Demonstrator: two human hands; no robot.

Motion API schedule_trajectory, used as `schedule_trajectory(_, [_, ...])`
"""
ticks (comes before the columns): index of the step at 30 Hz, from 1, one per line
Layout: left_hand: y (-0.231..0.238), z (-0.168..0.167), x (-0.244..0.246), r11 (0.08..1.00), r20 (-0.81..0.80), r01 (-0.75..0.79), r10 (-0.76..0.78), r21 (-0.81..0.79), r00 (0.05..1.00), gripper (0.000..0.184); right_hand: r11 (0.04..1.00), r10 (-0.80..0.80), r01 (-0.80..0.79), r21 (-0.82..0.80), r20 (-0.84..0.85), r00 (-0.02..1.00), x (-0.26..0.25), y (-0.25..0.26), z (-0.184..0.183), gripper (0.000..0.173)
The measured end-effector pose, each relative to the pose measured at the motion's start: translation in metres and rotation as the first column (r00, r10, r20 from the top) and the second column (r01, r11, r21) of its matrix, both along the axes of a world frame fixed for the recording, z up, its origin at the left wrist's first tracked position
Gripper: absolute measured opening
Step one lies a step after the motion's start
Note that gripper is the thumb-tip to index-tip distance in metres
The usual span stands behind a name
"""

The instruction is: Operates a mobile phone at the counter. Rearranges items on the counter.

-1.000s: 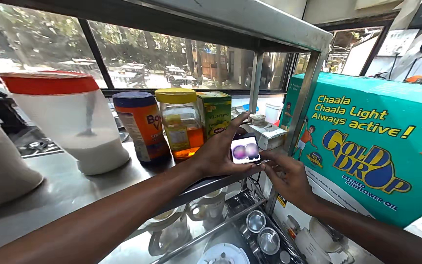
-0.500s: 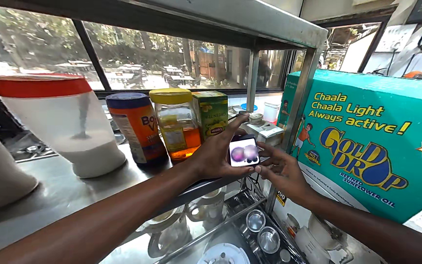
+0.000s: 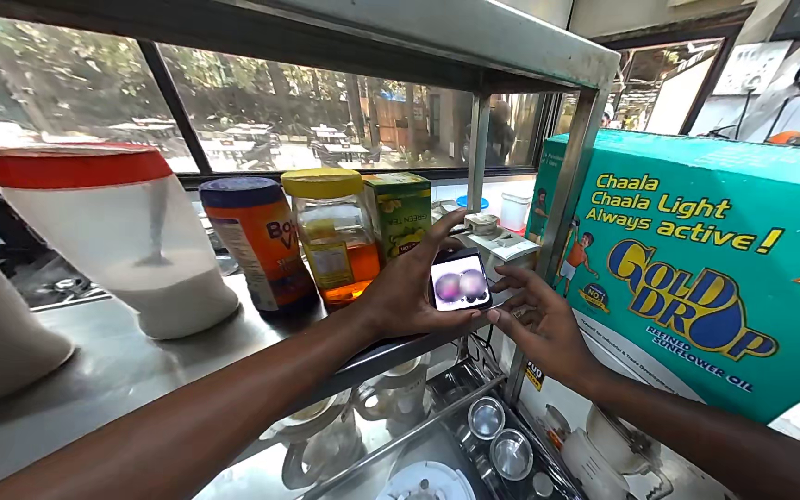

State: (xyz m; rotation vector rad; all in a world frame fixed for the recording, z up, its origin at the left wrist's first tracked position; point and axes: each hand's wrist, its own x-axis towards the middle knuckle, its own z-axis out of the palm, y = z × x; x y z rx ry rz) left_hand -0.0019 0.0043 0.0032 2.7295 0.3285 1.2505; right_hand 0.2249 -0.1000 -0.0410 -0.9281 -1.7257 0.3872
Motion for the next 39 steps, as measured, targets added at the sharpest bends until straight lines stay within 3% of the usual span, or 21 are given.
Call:
schedule_trajectory(6, [-0.0002, 0.0009, -0.0006, 1.0, 0.019, 0.004, -0.004, -0.017, 1.0, 0.121, 0.972, -0.156, 0.126, 0.198, 0.146, 0.977, 0.0012, 0.0033, -0.0084, 0.04])
schedule_trajectory(15, [0.0003, 0.0008, -0.001, 1.0, -0.001, 0.01, -0.01, 0.004, 1.0, 0.121, 0.958, -0.198, 0.149, 0.243, 0.19, 0.962, 0.0004, 0.0031, -0.0086, 0.036])
schedule_trajectory(19, [-0.0017, 0.0012, 0.0002, 1.0, -0.006, -0.002, 0.002, -0.007, 1.0, 0.122, 0.983, -0.134, 0.111, 0.146, 0.153, 0.979, 0.0013, 0.0021, -0.0069, 0.042])
schedule_trajectory(23, [-0.0014, -0.0007, 0.0009, 0.999, 0.002, 0.032, -0.032, -0.015, 0.999, 0.122, 0.999, 0.007, -0.006, -0.033, 0.018, 1.0, -0.0015, -0.0026, -0.001, 0.062])
schedule_trajectory(29, [-0.0012, -0.0017, 0.0015, 0.997, -0.038, 0.065, -0.067, -0.047, 0.997, 0.122, 0.96, 0.153, -0.187, -0.208, -0.17, 0.974, -0.0025, -0.0053, 0.0007, 0.08])
schedule_trajectory(39, [-0.0022, -0.0022, 0.0002, 0.993, -0.196, 0.054, -0.074, -0.108, 0.978, 0.123, 0.939, 0.152, -0.22, -0.263, -0.255, 0.955, -0.0029, -0.0049, -0.0002, 0.081])
